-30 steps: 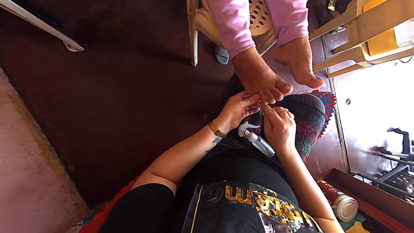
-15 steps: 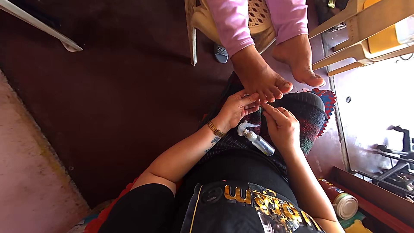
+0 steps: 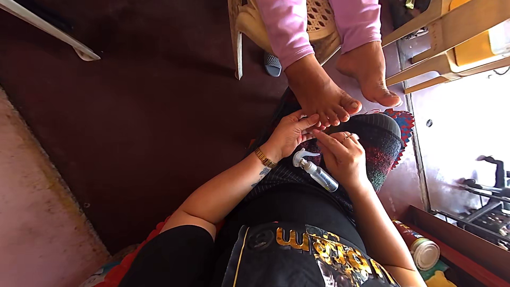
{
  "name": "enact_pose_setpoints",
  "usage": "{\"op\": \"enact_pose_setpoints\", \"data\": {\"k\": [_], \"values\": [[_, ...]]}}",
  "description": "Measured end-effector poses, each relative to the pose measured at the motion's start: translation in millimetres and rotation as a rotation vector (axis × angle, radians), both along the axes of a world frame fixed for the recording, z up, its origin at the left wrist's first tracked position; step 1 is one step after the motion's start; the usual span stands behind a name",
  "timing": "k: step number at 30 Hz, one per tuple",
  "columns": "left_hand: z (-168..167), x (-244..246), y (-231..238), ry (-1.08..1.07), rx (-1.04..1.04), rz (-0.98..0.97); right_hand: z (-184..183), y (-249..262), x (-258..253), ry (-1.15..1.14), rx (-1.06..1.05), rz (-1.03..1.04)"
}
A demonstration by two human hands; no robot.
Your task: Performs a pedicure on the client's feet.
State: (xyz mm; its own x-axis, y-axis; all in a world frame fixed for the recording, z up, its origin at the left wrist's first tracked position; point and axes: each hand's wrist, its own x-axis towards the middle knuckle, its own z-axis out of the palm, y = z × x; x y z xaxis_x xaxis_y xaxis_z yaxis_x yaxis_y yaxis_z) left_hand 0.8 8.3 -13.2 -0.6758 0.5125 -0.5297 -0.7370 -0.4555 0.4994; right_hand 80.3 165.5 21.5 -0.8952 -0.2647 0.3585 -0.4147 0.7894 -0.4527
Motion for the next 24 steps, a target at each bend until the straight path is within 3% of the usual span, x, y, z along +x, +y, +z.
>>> {"op": "enact_pose_setpoints", "data": {"k": [3, 5, 8, 11, 14, 18, 21, 24], "values": [[-6.6, -5.0, -7.2, 0.110, 0.031, -0.136, 0.3, -20.7, -11.4, -0.045, -0.206, 0.225], [-30.7, -4.2, -12.9, 0.261, 0.105, -0.199, -2.7, -38.4, -28.9, -0.033, -0.215, 0.306], [-45.9, -0.5, -17.5, 0.256, 0.216, -0.149, 12.8, -59.0, -54.8, 0.174, -0.188, 0.241], [-32.1, 1.2, -18.4, 0.186, 0.228, -0.134, 33.9, -66.8, -61.9, 0.232, -0.322, 0.179], [3.9, 2.5, -19.8, 0.142, 0.088, -0.135, 19.6, -50.9, -47.7, -0.031, -0.362, 0.138], [-4.7, -5.1, -13.8, 0.093, 0.053, -0.212, 5.6, -11.1, -16.0, -0.592, -0.481, 0.065], [-2.9, -6.4, -10.1, 0.036, 0.053, -0.186, -1.9, 3.9, -4.5, -0.807, -0.819, -0.159], [-3.1, -5.9, -9.3, 0.016, 0.057, -0.165, -1.6, 5.9, -3.2, -0.874, -1.067, -0.325]]}}
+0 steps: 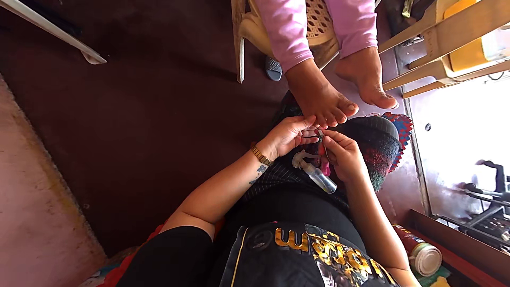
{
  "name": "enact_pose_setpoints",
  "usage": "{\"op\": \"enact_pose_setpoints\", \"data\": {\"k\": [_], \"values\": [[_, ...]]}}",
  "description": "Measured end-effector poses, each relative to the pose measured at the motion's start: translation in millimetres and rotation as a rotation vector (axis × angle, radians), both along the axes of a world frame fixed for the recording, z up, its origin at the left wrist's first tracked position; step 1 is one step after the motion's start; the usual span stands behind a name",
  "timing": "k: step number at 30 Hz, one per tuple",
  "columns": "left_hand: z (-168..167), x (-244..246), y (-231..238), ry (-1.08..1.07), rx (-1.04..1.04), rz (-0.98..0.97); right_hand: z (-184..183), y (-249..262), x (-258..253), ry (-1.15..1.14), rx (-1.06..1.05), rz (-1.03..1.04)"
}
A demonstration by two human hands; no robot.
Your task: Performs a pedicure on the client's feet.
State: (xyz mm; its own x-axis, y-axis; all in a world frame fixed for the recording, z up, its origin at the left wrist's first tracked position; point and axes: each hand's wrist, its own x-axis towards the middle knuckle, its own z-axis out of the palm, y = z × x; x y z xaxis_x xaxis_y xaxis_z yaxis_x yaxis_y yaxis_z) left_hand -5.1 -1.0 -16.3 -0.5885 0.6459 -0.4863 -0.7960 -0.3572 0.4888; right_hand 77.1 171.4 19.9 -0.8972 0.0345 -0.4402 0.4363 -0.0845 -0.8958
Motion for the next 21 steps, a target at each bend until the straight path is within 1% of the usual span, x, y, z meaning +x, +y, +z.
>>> {"op": "enact_pose_setpoints", "data": {"k": [10, 16, 21], "values": [[-0.1, 1.1, 0.5, -0.032, -0.018, 0.029, 2.7, -1.7, -1.6, -0.005, -0.022, -0.018], [0.9, 0.4, 0.6, -0.038, -0.030, 0.026, 5.1, -6.6, -2.1, -0.091, -0.158, -0.098], [0.5, 0.7, 0.5, -0.037, -0.024, 0.032, 7.1, -8.4, -1.5, -0.110, -0.182, -0.124]]}}
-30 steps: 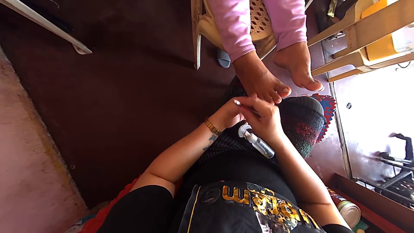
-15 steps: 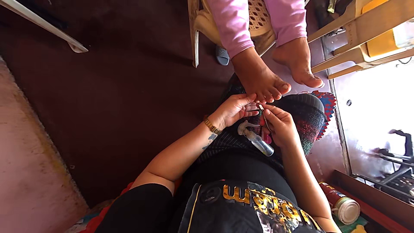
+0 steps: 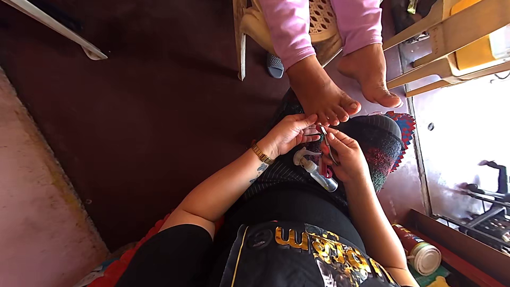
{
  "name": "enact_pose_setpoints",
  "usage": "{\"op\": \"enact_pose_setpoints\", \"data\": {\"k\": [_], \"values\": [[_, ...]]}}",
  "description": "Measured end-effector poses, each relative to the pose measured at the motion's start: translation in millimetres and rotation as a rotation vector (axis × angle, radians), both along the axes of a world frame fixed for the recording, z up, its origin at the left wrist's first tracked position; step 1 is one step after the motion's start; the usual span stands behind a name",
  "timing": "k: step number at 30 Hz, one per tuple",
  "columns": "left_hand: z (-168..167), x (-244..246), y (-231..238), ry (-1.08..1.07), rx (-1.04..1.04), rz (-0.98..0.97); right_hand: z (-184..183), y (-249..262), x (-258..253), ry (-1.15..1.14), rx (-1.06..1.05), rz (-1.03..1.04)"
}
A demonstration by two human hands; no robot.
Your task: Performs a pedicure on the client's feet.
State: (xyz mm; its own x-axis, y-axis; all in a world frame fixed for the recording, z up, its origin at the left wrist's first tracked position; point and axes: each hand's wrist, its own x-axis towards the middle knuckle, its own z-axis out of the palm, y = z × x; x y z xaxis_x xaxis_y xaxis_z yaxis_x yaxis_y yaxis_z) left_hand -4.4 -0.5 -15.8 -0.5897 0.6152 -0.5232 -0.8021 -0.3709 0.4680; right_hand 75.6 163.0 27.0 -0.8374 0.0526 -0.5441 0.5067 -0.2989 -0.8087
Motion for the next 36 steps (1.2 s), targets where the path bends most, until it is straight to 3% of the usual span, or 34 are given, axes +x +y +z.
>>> {"op": "enact_pose_setpoints", "data": {"k": [12, 19, 36], "values": [[0.6, 0.3, -0.1, 0.010, 0.005, -0.008, 1.2, -9.7, 0.5, -0.040, -0.080, -0.111], [2.9, -4.1, -1.4, 0.044, 0.000, -0.084, -2.0, -7.3, 11.3, 0.004, -0.014, -0.075], [0.5, -4.2, -2.5, -0.040, 0.102, -0.010, -5.5, -11.5, 7.8, -0.026, -0.063, -0.093]]}}
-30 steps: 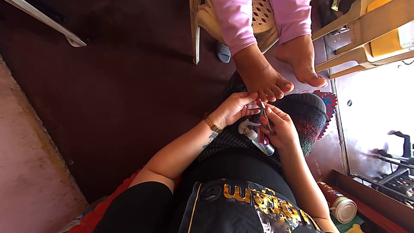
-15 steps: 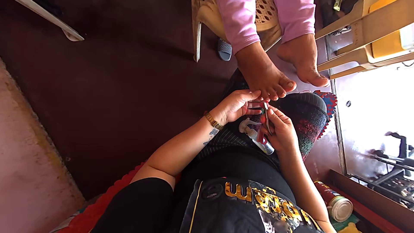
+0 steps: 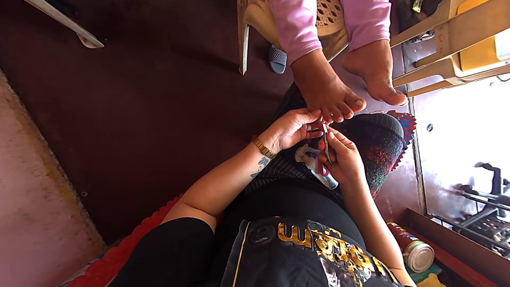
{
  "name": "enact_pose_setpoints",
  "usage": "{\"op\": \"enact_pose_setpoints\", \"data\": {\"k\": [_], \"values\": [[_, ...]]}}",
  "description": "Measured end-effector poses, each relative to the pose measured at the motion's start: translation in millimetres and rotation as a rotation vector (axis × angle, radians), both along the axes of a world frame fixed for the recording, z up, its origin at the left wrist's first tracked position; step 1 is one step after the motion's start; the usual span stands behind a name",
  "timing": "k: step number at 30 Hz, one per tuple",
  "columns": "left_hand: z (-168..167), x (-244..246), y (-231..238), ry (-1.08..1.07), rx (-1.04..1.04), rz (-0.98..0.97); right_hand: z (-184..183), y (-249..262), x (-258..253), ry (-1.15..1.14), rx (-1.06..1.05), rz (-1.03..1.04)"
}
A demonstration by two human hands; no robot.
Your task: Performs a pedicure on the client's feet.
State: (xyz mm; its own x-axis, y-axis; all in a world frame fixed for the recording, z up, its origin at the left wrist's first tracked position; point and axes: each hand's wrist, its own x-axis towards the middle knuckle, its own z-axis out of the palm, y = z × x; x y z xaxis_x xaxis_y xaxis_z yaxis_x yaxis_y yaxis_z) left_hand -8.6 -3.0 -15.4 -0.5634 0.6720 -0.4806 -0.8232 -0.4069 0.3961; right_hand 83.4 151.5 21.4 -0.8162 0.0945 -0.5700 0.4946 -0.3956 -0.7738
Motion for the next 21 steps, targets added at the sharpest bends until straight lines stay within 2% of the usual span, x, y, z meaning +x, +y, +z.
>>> {"op": "enact_pose_setpoints", "data": {"k": [21], "values": [[0.1, 0.5, 0.8, -0.005, -0.013, 0.006, -7.1, -5.8, 4.4, 0.128, 0.113, -0.004]]}}
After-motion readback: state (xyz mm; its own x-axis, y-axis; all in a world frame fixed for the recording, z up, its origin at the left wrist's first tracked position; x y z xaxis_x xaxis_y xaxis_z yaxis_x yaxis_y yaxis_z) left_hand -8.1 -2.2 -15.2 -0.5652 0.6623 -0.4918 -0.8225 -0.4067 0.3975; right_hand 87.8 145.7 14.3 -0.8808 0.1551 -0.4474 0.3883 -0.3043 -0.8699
